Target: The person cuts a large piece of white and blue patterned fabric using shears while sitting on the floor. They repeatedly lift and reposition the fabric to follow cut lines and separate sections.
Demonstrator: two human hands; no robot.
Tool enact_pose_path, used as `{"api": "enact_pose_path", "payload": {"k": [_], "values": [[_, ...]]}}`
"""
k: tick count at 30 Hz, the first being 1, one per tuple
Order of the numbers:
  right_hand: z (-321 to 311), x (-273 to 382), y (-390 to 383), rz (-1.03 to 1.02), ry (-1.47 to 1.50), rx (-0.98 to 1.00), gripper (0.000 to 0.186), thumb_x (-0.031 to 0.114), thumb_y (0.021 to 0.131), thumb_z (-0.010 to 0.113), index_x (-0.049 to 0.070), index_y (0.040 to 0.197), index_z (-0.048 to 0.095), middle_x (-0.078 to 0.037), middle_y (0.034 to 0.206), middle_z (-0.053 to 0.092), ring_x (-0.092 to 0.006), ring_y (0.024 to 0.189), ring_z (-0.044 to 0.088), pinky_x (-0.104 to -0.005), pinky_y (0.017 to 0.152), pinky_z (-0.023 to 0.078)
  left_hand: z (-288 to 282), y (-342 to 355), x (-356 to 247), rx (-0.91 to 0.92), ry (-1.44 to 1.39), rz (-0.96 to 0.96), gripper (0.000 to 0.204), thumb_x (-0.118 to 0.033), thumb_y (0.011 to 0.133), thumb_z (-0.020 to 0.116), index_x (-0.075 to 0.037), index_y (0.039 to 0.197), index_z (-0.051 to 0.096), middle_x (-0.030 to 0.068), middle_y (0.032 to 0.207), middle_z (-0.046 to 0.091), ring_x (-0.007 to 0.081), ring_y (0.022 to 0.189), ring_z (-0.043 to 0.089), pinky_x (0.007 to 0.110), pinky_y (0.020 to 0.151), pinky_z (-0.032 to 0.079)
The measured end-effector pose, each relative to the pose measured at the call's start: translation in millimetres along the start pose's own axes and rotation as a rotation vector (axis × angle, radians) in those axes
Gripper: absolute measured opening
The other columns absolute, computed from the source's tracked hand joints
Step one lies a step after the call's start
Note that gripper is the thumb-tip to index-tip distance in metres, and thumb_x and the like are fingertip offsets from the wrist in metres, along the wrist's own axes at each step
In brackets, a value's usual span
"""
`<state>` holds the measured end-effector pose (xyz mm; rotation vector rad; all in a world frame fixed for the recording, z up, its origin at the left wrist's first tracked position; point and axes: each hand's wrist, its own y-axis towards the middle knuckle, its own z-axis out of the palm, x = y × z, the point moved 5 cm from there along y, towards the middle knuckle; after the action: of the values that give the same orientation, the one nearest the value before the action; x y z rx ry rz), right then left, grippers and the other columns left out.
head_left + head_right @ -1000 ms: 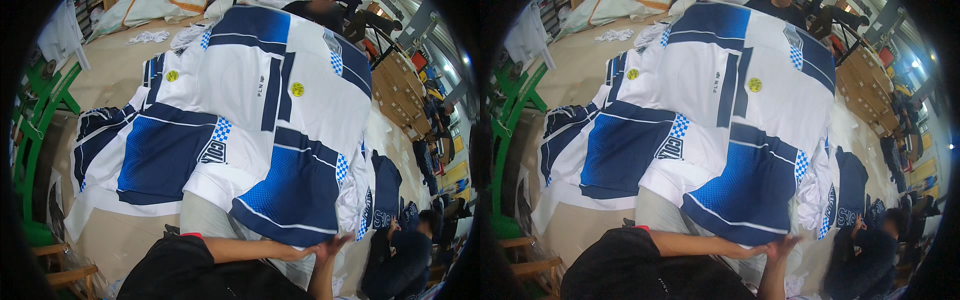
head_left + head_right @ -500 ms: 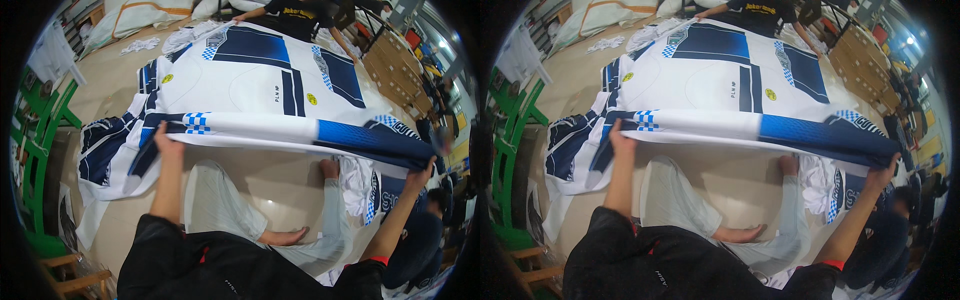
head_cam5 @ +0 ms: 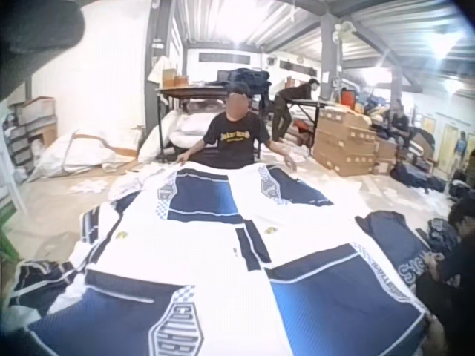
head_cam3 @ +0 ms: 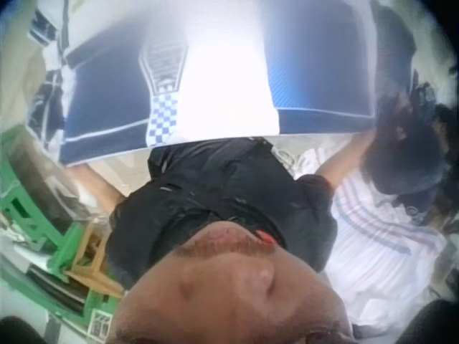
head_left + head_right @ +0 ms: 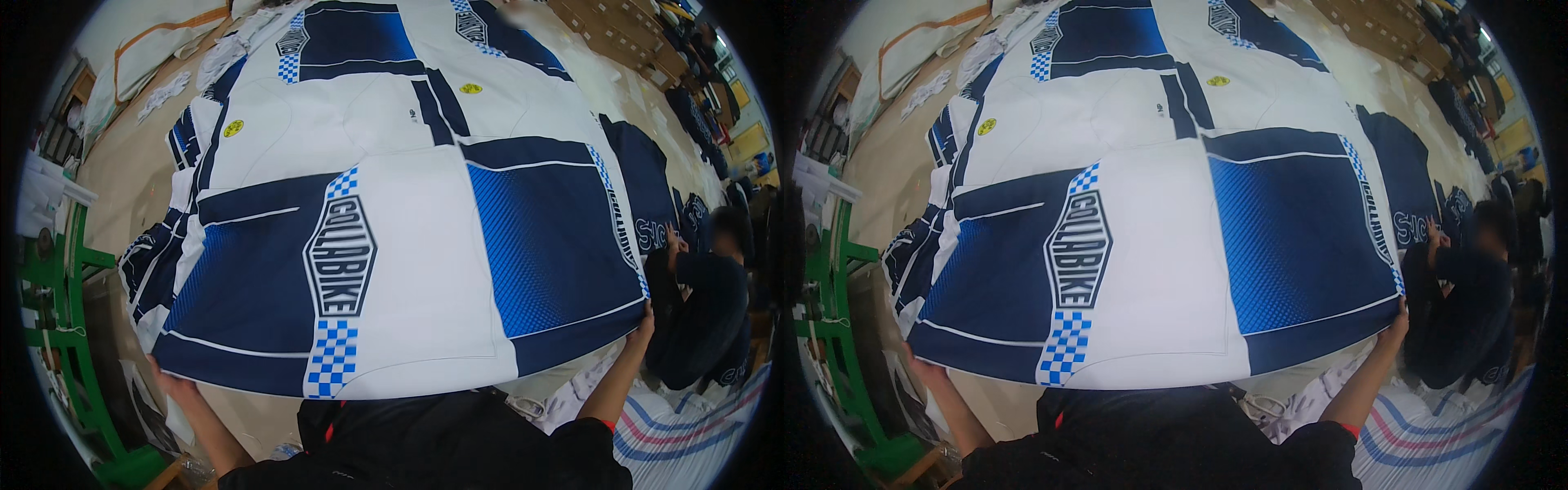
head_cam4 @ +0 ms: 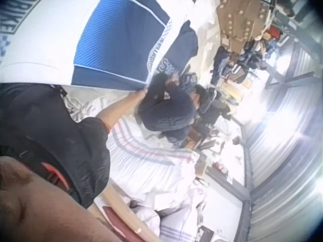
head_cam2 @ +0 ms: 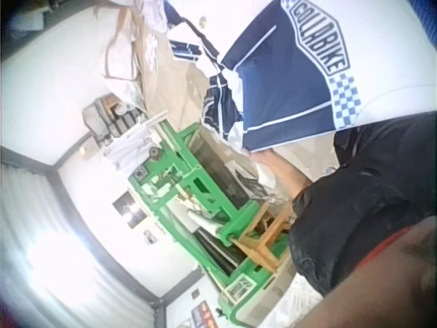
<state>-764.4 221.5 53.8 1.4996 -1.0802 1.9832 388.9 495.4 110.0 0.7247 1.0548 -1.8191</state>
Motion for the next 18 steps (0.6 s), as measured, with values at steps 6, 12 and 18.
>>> {"api": "enact_pose_path", "payload": {"k": [6, 12, 18], "values": [[4, 65, -1, -0.024, 0.183, 0.201, 0.043, 0.029, 0.104, 0.063, -0.002, 0.132, 0.060, -0.017, 0.121, 0.070, -0.0285, 0.109, 0.070, -0.0412, 0.094, 0.058, 37, 12, -99, 0.163, 0.192, 0.134, 0.056, -0.046, 0.102, 0.062, 0.004, 0.129, 0.059, 0.0178, 0.131, 0.064, 0.0306, 0.120, 0.063, 0.043, 0.106, 0.050], [20, 145, 23, -0.006, 0.174, 0.326, 0.040, 0.030, 0.107, 0.057, -0.004, 0.128, 0.060, -0.019, 0.122, 0.070, -0.0300, 0.110, 0.070, -0.0409, 0.093, 0.059, 82, 13, -150, 0.100, 0.589, 0.369, 0.053, -0.045, 0.102, 0.063, 0.002, 0.126, 0.061, 0.0160, 0.119, 0.069, 0.0287, 0.106, 0.069, 0.040, 0.096, 0.056], [86, 200, 95, -0.264, 0.083, 0.322, 0.034, 0.018, 0.106, 0.055, -0.003, 0.133, 0.057, -0.018, 0.122, 0.066, -0.0293, 0.117, 0.065, -0.0407, 0.105, 0.052, 128, 109, -155, 0.440, 0.526, -0.136, 0.039, -0.031, 0.102, 0.065, 0.001, 0.125, 0.063, 0.0168, 0.122, 0.069, 0.0283, 0.112, 0.068, 0.044, 0.100, 0.056]]}}
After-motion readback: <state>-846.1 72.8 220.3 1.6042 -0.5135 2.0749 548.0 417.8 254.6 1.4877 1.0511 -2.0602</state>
